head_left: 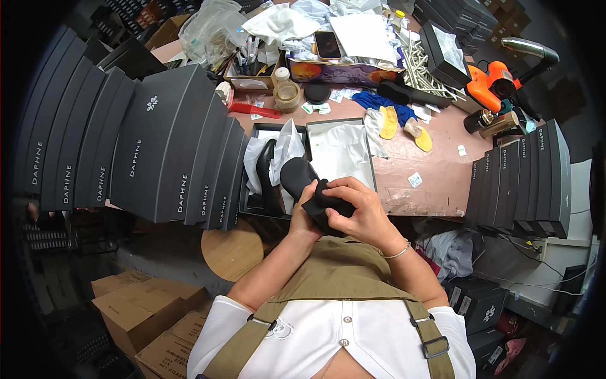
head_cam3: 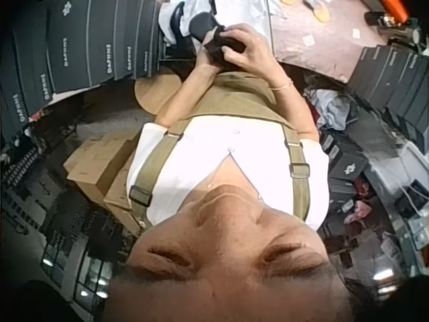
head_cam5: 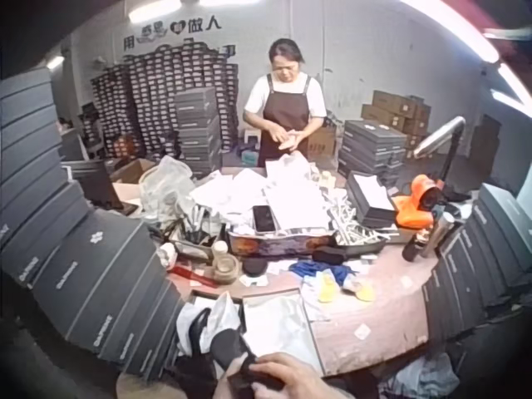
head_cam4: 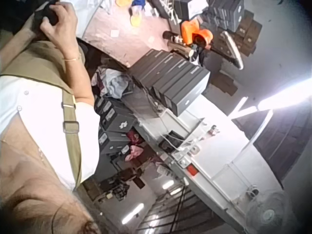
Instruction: Inspecting shoes for quality, wrapping them in paper, and packing them into branded shoe boxes.
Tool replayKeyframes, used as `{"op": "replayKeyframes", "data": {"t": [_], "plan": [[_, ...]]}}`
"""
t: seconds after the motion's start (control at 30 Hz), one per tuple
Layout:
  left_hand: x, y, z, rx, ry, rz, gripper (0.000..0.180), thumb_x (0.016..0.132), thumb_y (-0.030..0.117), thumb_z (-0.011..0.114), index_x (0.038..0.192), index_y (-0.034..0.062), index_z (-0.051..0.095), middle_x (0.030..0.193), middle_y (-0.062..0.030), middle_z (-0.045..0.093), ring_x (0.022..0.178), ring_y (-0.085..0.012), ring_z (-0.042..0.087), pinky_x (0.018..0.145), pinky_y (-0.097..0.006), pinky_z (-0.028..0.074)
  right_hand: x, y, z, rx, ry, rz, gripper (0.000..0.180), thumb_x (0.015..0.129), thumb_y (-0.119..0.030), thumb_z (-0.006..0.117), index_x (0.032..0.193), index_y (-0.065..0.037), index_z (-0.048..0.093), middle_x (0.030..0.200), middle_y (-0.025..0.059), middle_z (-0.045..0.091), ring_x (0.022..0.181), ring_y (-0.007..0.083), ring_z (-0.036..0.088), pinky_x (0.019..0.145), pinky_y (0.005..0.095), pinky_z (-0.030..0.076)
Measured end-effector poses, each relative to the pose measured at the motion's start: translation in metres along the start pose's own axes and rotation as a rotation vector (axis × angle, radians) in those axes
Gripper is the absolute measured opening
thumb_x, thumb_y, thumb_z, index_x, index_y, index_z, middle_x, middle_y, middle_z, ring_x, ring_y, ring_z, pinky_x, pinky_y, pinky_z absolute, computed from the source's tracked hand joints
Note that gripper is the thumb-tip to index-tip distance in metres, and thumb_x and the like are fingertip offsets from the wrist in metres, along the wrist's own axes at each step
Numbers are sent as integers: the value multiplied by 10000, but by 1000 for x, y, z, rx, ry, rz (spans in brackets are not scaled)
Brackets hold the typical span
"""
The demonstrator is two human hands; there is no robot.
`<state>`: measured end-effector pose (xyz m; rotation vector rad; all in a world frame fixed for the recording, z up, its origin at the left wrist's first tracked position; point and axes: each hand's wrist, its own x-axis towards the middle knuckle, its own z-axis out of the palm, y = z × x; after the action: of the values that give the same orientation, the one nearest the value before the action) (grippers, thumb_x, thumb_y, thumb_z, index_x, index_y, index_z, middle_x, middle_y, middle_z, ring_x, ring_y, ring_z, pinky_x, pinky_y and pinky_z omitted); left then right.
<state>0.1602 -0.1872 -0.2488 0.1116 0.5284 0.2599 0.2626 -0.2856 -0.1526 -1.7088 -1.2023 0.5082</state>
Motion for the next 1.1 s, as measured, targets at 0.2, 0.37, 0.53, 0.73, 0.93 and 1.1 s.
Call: {"op": "replayKeyframes", "data": {"t": [0.2,0.37,0.53,0.73,0.93,1.1], "plan": [[7,-1,-16,-76,-29,-46,377,938,377,495,1058,27,563,976,-115,621,884,-238,642,798,-373,539,-2,14,7,-10,0,2,284,710,-122,666,963,6,669,1032,147,621,919,303,630,812,353,514],[2,-1,-9,-37,-31,-36,375,938,378,497,1060,30,568,971,-109,626,891,-232,641,813,-370,538,-2,9,4,13,-3,26,274,702,-44,628,965,16,672,1044,151,634,948,285,644,840,340,511],[5,0,-8,-26,2,-25,371,931,377,517,1055,32,570,971,-100,629,890,-226,642,815,-369,537,2,2,3,14,9,9,293,712,9,574,991,22,661,1006,152,647,942,281,645,842,344,510],[5,1,-1,-41,137,-78,314,906,352,574,1028,63,582,907,-70,637,846,-201,644,779,-350,538,3,22,-1,90,56,83,282,735,22,550,998,8,652,995,144,649,949,246,638,844,318,496],[1,23,18,-61,98,-114,453,796,421,694,1015,39,588,927,-148,628,876,-293,633,811,-444,536,-7,163,-48,-288,572,171,327,826,-44,586,1145,25,574,1141,188,562,1050,320,559,925,369,440],[10,26,3,-149,60,-44,448,834,409,621,1093,44,610,1030,-177,634,933,-320,627,854,-461,523,2,188,-49,-175,634,166,312,929,-124,527,1189,44,562,1157,181,533,1075,301,526,961,358,396]]}}
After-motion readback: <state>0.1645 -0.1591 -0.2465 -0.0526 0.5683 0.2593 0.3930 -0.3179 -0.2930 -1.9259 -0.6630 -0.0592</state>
